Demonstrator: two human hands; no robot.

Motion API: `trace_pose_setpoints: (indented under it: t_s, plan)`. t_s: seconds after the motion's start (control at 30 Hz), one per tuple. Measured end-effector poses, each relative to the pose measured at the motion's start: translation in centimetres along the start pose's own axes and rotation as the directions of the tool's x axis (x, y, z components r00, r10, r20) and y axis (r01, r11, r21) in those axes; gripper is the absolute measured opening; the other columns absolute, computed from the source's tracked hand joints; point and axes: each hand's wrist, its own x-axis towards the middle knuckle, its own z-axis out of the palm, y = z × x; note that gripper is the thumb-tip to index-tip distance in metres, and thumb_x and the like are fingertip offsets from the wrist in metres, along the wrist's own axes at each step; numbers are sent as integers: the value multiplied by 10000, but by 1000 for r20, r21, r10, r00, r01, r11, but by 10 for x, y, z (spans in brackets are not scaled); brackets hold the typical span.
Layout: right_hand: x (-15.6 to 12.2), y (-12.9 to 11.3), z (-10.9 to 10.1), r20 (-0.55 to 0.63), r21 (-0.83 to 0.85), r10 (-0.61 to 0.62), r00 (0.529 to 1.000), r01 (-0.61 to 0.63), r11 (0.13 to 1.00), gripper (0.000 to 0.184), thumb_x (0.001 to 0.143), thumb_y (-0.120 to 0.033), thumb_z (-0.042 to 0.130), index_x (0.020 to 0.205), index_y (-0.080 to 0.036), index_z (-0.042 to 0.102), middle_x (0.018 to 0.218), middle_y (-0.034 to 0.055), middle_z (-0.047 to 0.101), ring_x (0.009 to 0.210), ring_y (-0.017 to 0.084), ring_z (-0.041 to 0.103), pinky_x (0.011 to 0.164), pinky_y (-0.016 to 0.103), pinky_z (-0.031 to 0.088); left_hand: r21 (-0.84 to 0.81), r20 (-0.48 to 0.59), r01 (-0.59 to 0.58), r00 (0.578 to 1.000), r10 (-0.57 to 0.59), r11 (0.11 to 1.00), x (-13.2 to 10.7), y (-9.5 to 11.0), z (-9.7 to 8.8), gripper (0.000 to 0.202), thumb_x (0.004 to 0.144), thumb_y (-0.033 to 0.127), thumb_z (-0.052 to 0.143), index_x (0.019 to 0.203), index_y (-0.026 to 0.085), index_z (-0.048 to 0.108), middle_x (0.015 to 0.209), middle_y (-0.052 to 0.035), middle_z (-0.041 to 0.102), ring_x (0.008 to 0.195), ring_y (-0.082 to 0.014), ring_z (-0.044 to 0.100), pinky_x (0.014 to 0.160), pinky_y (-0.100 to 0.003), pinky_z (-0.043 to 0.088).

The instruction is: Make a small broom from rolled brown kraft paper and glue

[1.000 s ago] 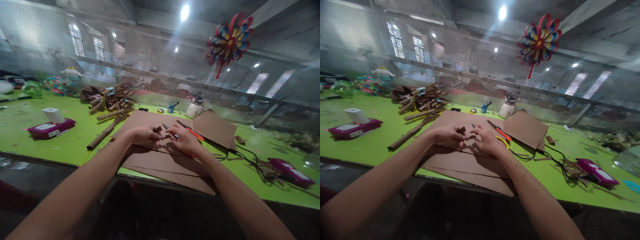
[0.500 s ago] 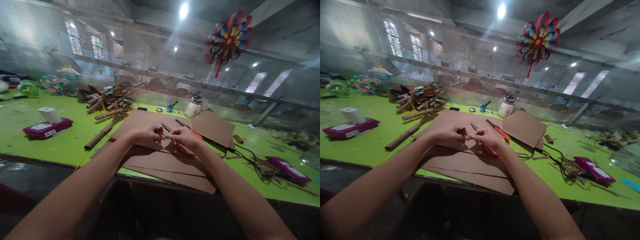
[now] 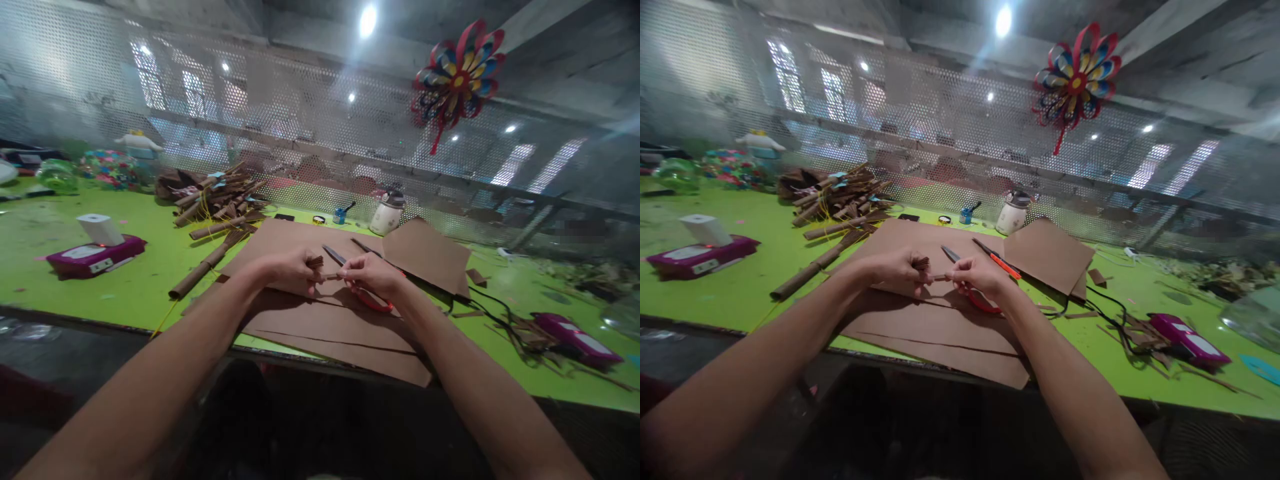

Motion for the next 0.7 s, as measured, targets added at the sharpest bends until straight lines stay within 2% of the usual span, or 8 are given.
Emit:
trace_pose_setpoints:
  t_s: [0.07, 0.13, 0.23, 0.3, 0.4, 0.57, 0.7]
  plan:
    - [-1, 0, -2, 29, -28, 10, 1000, -9, 1000, 253, 647, -361, 653, 676, -121, 577, 491, -16, 557, 393, 66, 470, 412, 192, 344, 9, -6, -9, 1000, 9, 1000, 0, -2, 0, 174, 605, 235, 627, 621, 155, 474, 550, 37, 530, 537, -117, 546, 541, -240, 409]
    - [-3, -1, -3, 69, -96, -8, 998, 15, 995, 264, 682, -388, 618, 712, -128, 584, 526, 3, 589, 426, 84, 502, 448, 212, 385, -59, 17, -14, 1000, 15, 998, 1, -4, 1, 181, 611, 226, 623, 604, 156, 456, 558, 36, 526, 523, -114, 544, 544, -249, 420]
    - [-6, -4, -3, 107, -298, -117, 987, 144, 944, 275, 728, -404, 566, 750, -136, 627, 648, 36, 643, 570, 120, 566, 581, 250, 436, -169, 75, -19, 997, 32, 985, 3, -6, 1, 226, 630, 238, 617, 574, 162, 411, 554, 39, 503, 518, -120, 552, 548, -269, 437]
    - [-6, -6, -2, 111, -413, -204, 973, 232, 881, 273, 738, -395, 557, 799, -147, 656, 746, 40, 657, 676, 140, 578, 652, 255, 431, -172, 97, -42, 994, 59, 984, 4, -7, 2, 230, 647, 259, 613, 580, 162, 414, 535, 44, 482, 531, -131, 563, 547, -270, 438]
    - [-5, -8, 2, 90, -466, -279, 956, 288, 837, 271, 729, -372, 565, 833, -144, 671, 756, 33, 649, 694, 143, 559, 638, 243, 413, -117, 90, -82, 992, 93, 990, 5, -6, 3, 219, 664, 297, 602, 609, 154, 446, 553, 39, 488, 551, -137, 573, 537, -258, 426]
    - [-3, -6, 0, 15, -507, -258, 966, 230, 831, 247, 714, -356, 577, 718, -124, 661, 573, 0, 564, 544, 98, 478, 524, 216, 352, 81, 5, -110, 994, 110, 991, 0, 4, 6, 248, 653, 343, 600, 579, 150, 463, 513, 47, 463, 536, -112, 533, 504, -215, 374]
    - [-1, -1, -5, -12, -443, -185, 983, 160, 882, 223, 692, -350, 600, 682, -129, 629, 539, -13, 544, 499, 79, 450, 483, 202, 316, 204, -45, -57, 997, 67, 977, -6, 13, 7, 219, 616, 297, 621, 556, 150, 470, 490, 50, 460, 498, -88, 488, 476, -197, 338]
